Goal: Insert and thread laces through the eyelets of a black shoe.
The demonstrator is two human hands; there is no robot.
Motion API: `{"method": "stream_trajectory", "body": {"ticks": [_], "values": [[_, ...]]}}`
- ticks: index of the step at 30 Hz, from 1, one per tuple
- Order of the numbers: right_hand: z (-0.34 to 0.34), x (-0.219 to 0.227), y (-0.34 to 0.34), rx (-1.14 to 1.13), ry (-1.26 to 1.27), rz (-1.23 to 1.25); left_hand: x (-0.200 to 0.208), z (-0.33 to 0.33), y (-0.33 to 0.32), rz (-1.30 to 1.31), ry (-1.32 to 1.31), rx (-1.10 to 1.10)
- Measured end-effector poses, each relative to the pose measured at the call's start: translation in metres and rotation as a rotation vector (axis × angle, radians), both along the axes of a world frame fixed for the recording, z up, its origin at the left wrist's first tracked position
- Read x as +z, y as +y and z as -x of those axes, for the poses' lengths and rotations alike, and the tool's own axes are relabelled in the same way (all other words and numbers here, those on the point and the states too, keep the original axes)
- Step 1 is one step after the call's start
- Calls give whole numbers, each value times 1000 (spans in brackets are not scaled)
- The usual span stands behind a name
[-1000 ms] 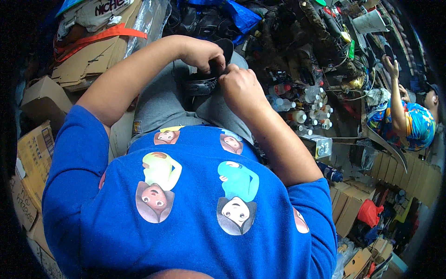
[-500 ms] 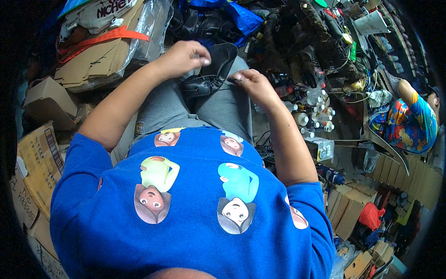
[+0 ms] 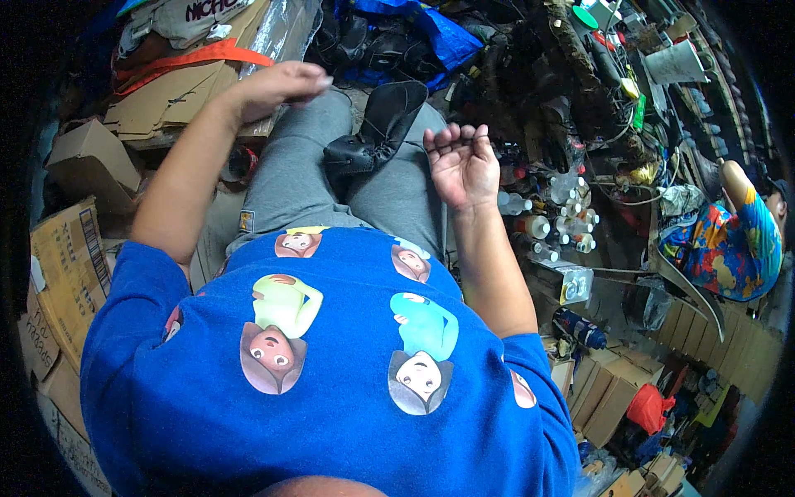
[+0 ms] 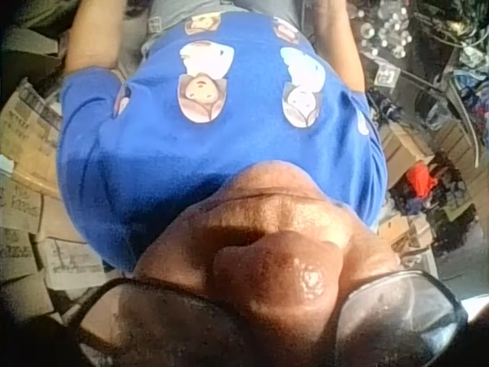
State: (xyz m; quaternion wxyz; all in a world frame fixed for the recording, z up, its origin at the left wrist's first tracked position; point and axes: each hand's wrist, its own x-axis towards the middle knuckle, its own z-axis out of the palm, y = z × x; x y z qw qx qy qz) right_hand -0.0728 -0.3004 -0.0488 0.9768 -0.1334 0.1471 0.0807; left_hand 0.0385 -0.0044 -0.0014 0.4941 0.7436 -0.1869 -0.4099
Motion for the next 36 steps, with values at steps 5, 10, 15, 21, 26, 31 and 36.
{"method": "stream_trajectory", "body": {"ticks": [5,10,15,21,26,31,36], "values": [[5,7,11,92,-37,194,-12,24,-62,1032,718,286],[19,7,-3,97,-105,492,-23,3,-58,621,663,782],[27,-9,-28,137,-52,414,-35,-11,-52,671,666,649],[76,-46,-92,383,140,1097,-17,-7,18,-47,-270,434],[110,-65,-118,512,317,1465,-13,14,23,21,-448,536],[91,-57,-111,270,93,1462,26,24,36,254,-213,791],[58,-8,-72,171,-68,1615,8,37,46,412,-305,768]]}}
